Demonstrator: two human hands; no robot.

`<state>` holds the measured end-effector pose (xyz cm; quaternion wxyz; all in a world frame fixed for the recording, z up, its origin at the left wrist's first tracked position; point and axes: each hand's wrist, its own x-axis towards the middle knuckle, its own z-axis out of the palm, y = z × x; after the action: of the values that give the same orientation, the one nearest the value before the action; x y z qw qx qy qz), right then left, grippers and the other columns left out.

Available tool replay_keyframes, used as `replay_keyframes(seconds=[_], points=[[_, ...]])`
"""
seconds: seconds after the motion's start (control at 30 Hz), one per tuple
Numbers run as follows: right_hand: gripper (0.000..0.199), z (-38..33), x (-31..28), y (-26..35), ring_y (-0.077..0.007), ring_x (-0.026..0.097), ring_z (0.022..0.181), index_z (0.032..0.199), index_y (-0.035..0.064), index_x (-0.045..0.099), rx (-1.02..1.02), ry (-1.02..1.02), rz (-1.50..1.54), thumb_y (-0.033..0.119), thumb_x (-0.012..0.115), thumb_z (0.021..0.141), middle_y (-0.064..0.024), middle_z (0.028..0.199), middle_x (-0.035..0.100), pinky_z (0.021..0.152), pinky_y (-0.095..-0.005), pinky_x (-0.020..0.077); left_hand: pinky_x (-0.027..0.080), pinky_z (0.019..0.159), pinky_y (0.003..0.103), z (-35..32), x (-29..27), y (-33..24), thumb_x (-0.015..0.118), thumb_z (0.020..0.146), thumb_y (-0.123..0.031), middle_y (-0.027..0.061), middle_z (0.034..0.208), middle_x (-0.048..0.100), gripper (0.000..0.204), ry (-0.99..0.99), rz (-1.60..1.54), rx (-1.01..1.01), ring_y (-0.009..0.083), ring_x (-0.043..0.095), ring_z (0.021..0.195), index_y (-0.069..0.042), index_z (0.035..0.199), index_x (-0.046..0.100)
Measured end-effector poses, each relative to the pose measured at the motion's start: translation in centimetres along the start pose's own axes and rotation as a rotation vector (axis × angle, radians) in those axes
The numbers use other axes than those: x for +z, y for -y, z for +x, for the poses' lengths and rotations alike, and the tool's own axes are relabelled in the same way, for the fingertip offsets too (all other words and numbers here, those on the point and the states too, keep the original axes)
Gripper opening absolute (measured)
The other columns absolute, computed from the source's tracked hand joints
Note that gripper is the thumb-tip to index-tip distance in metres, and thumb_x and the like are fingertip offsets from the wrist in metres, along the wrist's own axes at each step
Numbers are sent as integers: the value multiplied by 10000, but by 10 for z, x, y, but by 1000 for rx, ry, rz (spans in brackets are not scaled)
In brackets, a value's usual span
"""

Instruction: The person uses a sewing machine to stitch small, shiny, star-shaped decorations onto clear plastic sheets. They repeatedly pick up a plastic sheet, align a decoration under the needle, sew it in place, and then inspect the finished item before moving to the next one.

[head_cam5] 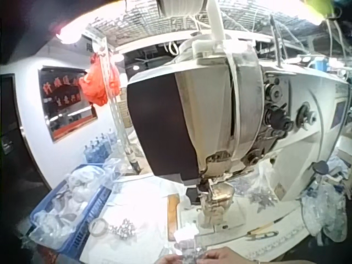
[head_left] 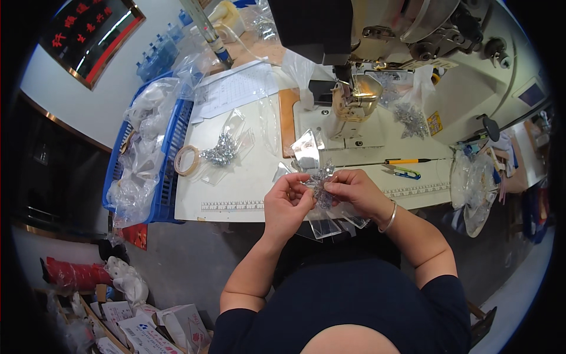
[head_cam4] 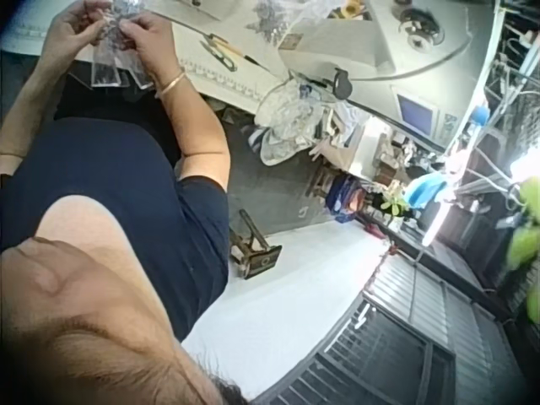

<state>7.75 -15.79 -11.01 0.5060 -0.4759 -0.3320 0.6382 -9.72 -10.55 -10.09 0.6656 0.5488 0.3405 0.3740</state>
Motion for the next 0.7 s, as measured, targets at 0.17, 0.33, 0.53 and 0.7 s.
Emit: replay_keyframes(seconds=[0.17,0.33,0.53,0.7], points=[[133,1,-1,-4,-97,572,689,905,7,621,-38,-7,-18,127,608,851,-42,825,623,642,-234,479,507,602,212,0,1,-3,578,806,42,58,779,564,256,2,34,4,92,584,657,27,1051,506],[129,-2,0,-3,-93,555,675,889,2,620,-41,2,-20,125,606,851,-42,814,618,635,-228,467,500,582,194,0,2,0,592,800,25,45,772,555,250,-14,0,-19,79,580,641,14,1038,520],[127,-4,0,-4,-87,541,671,874,0,618,-46,-8,-10,124,603,852,-36,796,609,633,-219,453,506,582,209,1,2,3,577,806,34,53,769,559,254,9,-41,-28,87,576,644,23,1048,503],[131,-5,-1,-8,-86,539,676,876,2,614,-83,-11,-19,131,601,854,-30,795,606,637,-218,451,509,586,216,0,3,4,575,808,38,54,763,557,259,11,-20,-18,92,574,649,26,1055,497]])
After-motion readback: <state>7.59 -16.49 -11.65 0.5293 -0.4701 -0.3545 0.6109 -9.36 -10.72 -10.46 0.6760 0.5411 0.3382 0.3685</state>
